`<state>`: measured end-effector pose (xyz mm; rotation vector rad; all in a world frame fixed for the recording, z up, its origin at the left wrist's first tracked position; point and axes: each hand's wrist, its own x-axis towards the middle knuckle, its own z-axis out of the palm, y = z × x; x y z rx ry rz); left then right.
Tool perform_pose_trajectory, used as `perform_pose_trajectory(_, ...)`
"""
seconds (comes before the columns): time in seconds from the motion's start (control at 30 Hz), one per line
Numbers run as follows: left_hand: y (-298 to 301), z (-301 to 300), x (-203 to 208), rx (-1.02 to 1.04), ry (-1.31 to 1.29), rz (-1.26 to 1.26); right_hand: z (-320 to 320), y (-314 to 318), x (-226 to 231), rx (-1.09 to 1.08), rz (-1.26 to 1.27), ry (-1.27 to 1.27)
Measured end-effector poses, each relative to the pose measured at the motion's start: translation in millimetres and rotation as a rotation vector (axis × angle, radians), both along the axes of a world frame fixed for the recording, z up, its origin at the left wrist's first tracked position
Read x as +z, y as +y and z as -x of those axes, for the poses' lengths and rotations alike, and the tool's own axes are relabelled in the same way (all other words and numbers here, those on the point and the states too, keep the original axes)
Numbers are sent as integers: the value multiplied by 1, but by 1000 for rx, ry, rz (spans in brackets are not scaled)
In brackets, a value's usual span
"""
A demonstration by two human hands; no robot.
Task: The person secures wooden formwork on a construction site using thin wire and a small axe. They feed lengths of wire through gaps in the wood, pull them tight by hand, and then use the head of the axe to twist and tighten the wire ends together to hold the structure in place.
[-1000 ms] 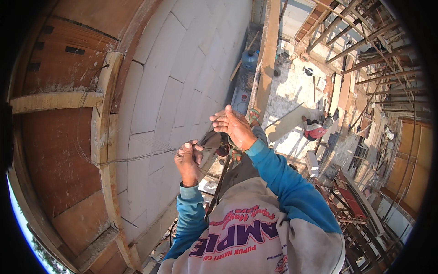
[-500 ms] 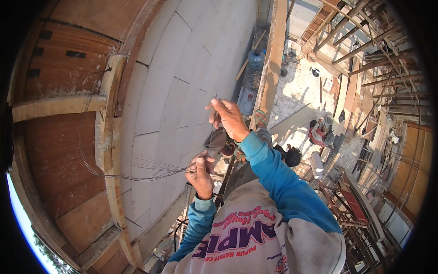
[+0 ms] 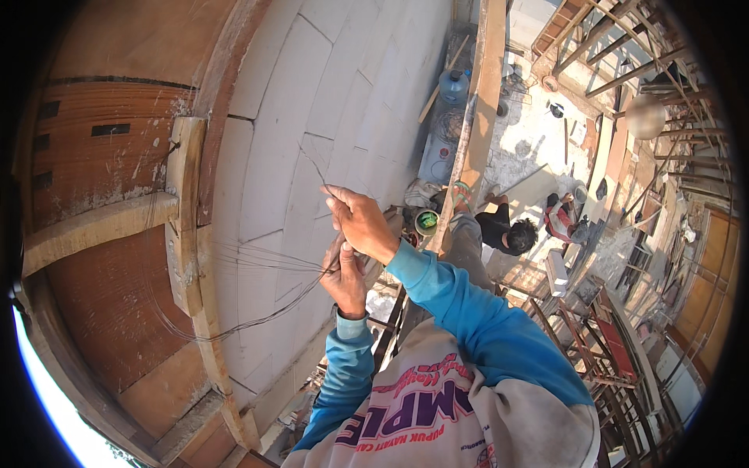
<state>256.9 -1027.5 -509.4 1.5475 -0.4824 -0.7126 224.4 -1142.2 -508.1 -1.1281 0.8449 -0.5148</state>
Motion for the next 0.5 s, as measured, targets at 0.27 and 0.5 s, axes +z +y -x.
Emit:
perform_pose_trajectory(0.27, 34, -68, 10, 311, -374, -166, -75, -91, 8, -133, 589, 8)
perform_pose_trajectory(0.5, 53, -149, 86, 611, -1069, -265, -116, -114, 1, 112, 586, 22)
